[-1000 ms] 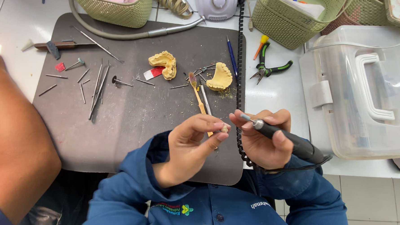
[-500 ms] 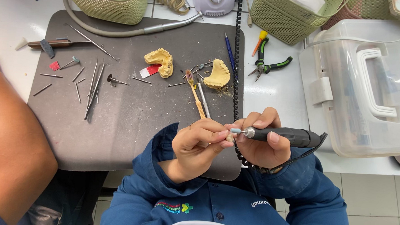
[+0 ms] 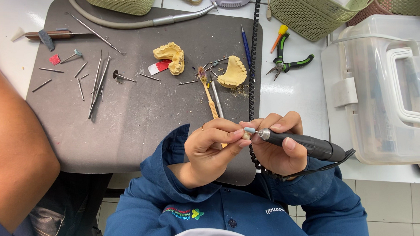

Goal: The person handles a dental cast and a small tooth-like object, using a rotary handpiece to grind and shape the object. They repeatedly fit the object into the cast to check alignment, then continue grinding. The workspace contains dental tools and materials.

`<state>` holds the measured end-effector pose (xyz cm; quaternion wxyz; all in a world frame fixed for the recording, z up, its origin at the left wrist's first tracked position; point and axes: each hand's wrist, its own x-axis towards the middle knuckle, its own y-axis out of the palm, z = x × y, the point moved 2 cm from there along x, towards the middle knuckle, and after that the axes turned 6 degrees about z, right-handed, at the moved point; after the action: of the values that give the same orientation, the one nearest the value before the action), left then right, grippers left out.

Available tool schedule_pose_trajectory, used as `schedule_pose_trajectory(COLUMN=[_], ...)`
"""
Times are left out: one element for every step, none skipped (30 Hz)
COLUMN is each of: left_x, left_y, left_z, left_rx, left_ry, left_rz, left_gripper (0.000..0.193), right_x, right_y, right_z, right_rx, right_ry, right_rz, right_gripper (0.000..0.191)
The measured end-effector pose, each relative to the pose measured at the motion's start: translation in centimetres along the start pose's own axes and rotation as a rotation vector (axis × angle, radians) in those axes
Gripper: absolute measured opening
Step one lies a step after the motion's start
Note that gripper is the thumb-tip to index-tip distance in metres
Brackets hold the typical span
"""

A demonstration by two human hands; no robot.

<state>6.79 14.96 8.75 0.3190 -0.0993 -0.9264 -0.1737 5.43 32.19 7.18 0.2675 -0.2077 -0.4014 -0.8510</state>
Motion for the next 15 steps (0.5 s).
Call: schedule_pose_trajectory(left_x=[-0.01, -0.01, 0.02, 0.05, 0.07, 0.11, 0.15, 0.19, 0.22, 0.26, 0.28, 0.28, 0.27, 0.15, 0.14], left_y=[0.03, 0.06, 0.07, 0.07, 0.07, 0.07, 0.08, 0.09, 0.09, 0.06, -0.01, -0.04, -0.04, 0.01, 0.02], left_z=[-0.02, -0.04, -0.05, -0.07, -0.1, -0.13, -0.14, -0.15, -0.15, -0.15, -0.14, -0.14, -0.13, -0.12, -0.1], left_rx=[0.007, 0.014, 0.022, 0.028, 0.034, 0.04, 0.044, 0.049, 0.054, 0.061, 0.069, 0.076, 0.075, 0.073, 0.071], left_ry=[0.002, 0.006, 0.009, 0.011, 0.013, 0.015, 0.017, 0.018, 0.02, 0.022, 0.023, 0.025, 0.026, 0.027, 0.028], left_rz=[-0.003, -0.007, -0.011, -0.01, -0.009, -0.008, -0.007, -0.006, -0.006, -0.002, 0.001, 0.004, 0.0, -0.004, -0.009], left_gripper=[0.024, 0.024, 0.024, 0.024, 0.024, 0.024, 0.024, 0.024, 0.024, 0.024, 0.024, 0.024, 0.024, 0.023, 0.023], right_x=[-0.03, -0.09, -0.12, -0.15, -0.18, -0.19, -0.2, -0.19, -0.19, -0.17, -0.12, -0.11, -0.1, -0.19, -0.17], right_y=[-0.01, -0.03, -0.08, -0.11, -0.15, -0.18, -0.21, -0.24, -0.26, -0.28, -0.31, -0.31, -0.3, -0.24, -0.23], right_z=[-0.03, -0.05, -0.05, -0.06, -0.06, -0.05, -0.04, -0.02, -0.01, 0.01, 0.02, 0.02, 0.03, 0.03, 0.01], right_rx=[0.0, 0.0, 0.001, 0.004, 0.007, 0.01, 0.012, 0.015, 0.018, 0.017, 0.016, 0.015, 0.015, 0.014, 0.014], right_ry=[0.004, 0.008, 0.012, 0.014, 0.015, 0.016, 0.022, 0.028, 0.034, 0.035, 0.036, 0.037, 0.042, 0.047, 0.052], right_rz=[0.001, 0.003, 0.006, 0.007, 0.007, 0.008, 0.007, 0.006, 0.005, 0.009, 0.014, 0.019, 0.015, 0.011, 0.008], right_gripper=[0.024, 0.024, 0.024, 0.024, 0.023, 0.023, 0.023, 0.023, 0.023, 0.023, 0.023, 0.023, 0.023, 0.023, 0.023])
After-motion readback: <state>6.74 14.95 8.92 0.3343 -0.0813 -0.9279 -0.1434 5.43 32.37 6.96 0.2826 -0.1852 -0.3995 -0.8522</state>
